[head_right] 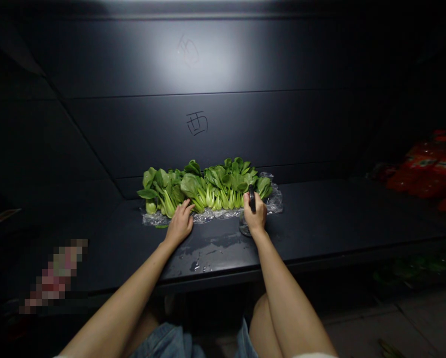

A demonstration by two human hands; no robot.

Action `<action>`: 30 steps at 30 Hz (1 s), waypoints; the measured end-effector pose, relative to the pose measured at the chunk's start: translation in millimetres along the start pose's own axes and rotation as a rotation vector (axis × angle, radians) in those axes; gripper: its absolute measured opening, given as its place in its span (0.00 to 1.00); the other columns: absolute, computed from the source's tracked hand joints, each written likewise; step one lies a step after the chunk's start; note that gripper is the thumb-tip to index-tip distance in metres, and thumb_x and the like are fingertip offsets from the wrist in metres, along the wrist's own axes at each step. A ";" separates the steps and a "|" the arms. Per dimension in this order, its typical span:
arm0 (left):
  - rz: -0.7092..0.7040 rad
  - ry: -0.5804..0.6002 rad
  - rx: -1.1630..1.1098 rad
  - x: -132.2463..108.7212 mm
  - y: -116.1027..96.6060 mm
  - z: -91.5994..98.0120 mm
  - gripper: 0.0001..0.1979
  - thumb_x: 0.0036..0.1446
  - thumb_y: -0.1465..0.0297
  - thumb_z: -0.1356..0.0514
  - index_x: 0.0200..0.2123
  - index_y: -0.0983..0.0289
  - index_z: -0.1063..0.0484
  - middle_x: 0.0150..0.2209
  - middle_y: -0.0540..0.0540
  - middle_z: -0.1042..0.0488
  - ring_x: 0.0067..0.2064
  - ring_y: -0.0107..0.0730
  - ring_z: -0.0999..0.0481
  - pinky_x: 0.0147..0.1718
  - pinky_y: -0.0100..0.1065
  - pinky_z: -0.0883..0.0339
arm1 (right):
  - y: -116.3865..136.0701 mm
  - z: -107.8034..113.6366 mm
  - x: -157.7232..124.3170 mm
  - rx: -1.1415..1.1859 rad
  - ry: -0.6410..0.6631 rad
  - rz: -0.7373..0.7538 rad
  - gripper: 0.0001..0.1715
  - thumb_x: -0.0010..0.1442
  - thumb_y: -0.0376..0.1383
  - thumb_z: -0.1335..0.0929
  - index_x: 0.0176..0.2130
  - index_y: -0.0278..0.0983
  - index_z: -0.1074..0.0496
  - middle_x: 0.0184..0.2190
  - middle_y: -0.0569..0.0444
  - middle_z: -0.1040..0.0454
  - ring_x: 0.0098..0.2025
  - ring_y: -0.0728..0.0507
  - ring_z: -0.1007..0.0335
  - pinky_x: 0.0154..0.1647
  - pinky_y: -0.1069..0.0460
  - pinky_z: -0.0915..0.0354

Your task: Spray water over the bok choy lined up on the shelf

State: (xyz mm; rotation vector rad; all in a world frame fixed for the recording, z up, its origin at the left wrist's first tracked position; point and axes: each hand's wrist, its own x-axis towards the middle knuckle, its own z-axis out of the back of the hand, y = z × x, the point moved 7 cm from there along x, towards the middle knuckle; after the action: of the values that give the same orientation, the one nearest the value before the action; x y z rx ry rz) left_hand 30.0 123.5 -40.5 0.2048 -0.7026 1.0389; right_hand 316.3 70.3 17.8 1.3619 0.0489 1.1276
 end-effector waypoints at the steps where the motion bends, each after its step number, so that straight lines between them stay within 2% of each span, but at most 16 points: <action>1: 0.001 0.004 0.002 0.0 0.2 -0.5 0.23 0.59 0.77 0.51 0.58 0.66 0.34 0.65 0.66 0.37 0.67 0.46 0.38 0.66 0.53 0.44 | 0.6 -0.5 -0.4 -0.009 0.002 0.000 0.25 0.60 0.53 0.40 0.34 0.37 0.26 0.29 0.46 0.23 0.33 0.39 0.27 0.34 0.49 0.37; 5: 0.006 0.014 0.008 -0.3 1.6 -2.7 0.23 0.59 0.78 0.50 0.58 0.67 0.34 0.65 0.66 0.37 0.67 0.47 0.38 0.66 0.53 0.44 | 5.8 -5.4 -3.2 -0.024 0.017 0.010 0.24 0.60 0.52 0.40 0.32 0.38 0.27 0.28 0.47 0.23 0.32 0.40 0.27 0.34 0.49 0.37; 13: 0.005 0.010 0.018 -1.0 2.0 -3.8 0.23 0.59 0.77 0.50 0.57 0.67 0.34 0.64 0.66 0.36 0.67 0.47 0.38 0.66 0.52 0.44 | 18.2 -20.2 -8.2 0.039 0.066 0.074 0.23 0.61 0.52 0.39 0.37 0.37 0.26 0.32 0.45 0.21 0.36 0.39 0.25 0.37 0.49 0.34; 19: 0.013 0.008 0.003 -0.6 2.2 -4.1 0.23 0.59 0.77 0.51 0.58 0.67 0.34 0.64 0.66 0.36 0.67 0.47 0.38 0.66 0.54 0.44 | 18.6 -22.7 -9.5 0.003 0.083 0.076 0.24 0.62 0.52 0.40 0.34 0.38 0.27 0.27 0.48 0.23 0.32 0.40 0.27 0.33 0.50 0.36; 22: 0.015 0.007 -0.004 -0.7 2.6 -4.2 0.23 0.59 0.77 0.51 0.58 0.66 0.34 0.64 0.66 0.36 0.67 0.48 0.38 0.66 0.54 0.44 | 22.7 -25.8 -11.6 -0.003 0.091 0.098 0.23 0.62 0.51 0.40 0.34 0.38 0.27 0.28 0.48 0.23 0.31 0.41 0.27 0.33 0.50 0.36; 27: 0.018 0.011 0.012 -0.9 3.2 -4.3 0.23 0.59 0.77 0.51 0.57 0.68 0.34 0.64 0.67 0.36 0.66 0.48 0.38 0.66 0.53 0.44 | 35.2 -36.6 -18.6 0.022 0.177 0.136 0.22 0.63 0.50 0.39 0.38 0.38 0.26 0.31 0.48 0.22 0.34 0.41 0.25 0.36 0.51 0.35; 30: 0.022 0.013 0.004 -1.1 4.3 -5.0 0.23 0.59 0.77 0.51 0.57 0.67 0.34 0.63 0.67 0.36 0.66 0.48 0.37 0.66 0.54 0.44 | 41.4 -42.3 -23.3 0.030 0.200 0.150 0.22 0.64 0.50 0.40 0.37 0.38 0.27 0.30 0.49 0.23 0.33 0.41 0.26 0.36 0.51 0.36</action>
State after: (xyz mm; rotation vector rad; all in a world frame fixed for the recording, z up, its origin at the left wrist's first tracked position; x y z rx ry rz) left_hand 28.2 127.3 -45.7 0.1938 -0.6924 1.0624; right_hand 253.6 78.1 24.6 1.2921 0.1102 1.3919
